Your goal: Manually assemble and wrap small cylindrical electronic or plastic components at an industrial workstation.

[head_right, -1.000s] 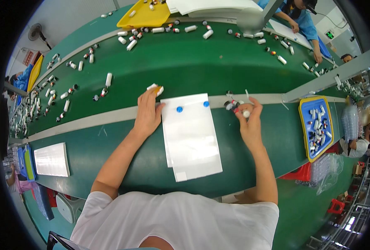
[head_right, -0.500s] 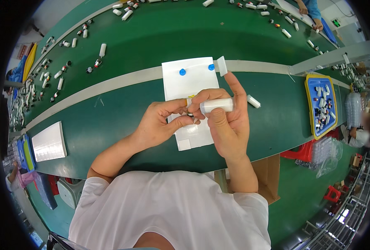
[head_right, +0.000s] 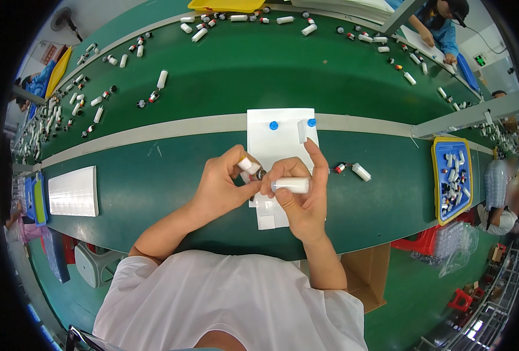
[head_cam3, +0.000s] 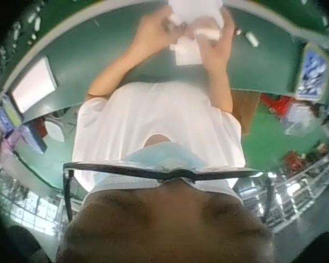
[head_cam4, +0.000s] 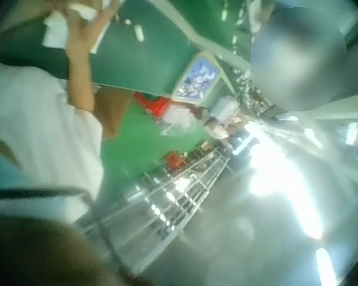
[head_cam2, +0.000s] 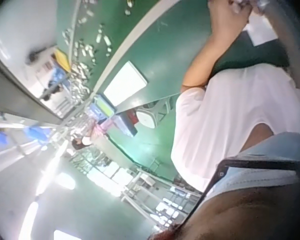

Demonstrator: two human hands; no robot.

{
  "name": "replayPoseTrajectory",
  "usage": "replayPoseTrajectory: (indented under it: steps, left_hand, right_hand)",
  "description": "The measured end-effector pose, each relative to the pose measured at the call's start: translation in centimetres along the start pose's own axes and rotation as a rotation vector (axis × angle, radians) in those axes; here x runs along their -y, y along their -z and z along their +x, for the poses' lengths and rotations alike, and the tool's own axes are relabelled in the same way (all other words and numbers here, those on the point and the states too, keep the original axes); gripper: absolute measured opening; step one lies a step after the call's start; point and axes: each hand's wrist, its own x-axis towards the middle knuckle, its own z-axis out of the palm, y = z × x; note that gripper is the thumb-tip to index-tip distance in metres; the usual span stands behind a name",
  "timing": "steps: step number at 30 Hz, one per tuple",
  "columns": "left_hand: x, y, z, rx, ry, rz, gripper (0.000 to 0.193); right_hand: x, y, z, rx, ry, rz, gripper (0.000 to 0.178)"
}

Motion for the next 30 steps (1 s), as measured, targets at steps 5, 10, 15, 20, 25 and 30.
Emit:
replayPoseTrajectory:
  steps: [5,10,15,20,25,30]
  left_hand:
    - [-1.1,0.6,0.7,0.371,0.374,-1.011,0.021]
    - [0.2,0.0,0.3,0.353,0.44,-0.956,0.023]
    - [-0.6,-0.2,0.2,0.195,0.166,-0.109,0.025]
    - [0.7,-1.3,0.5,0.189,0.276,-0.254,0.026]
    - [1.1,-1.4,0.7,0.355,0.549,-1.121,0.025]
    - [2.3,-1.8,0.7,0.459,0.75,-1.434,0.026]
  right_hand:
    - [0.8,1.9,1.3,0.088,-0.146,0.247,0.079]
    - [1.0,2.0,2.3,0.087,-0.027,0.053,0.081]
    - [0.2,1.3,2.6,-0.095,0.057,-0.246,0.081]
    - [-0.6,2.0,1.6,0.035,-0.041,0.032,0.078]
    - [-0.8,3.4,2.3,-0.006,-0.133,0.292,0.076]
    - [-0.4,3.4,3.0,0.134,-0.108,0.239,0.074]
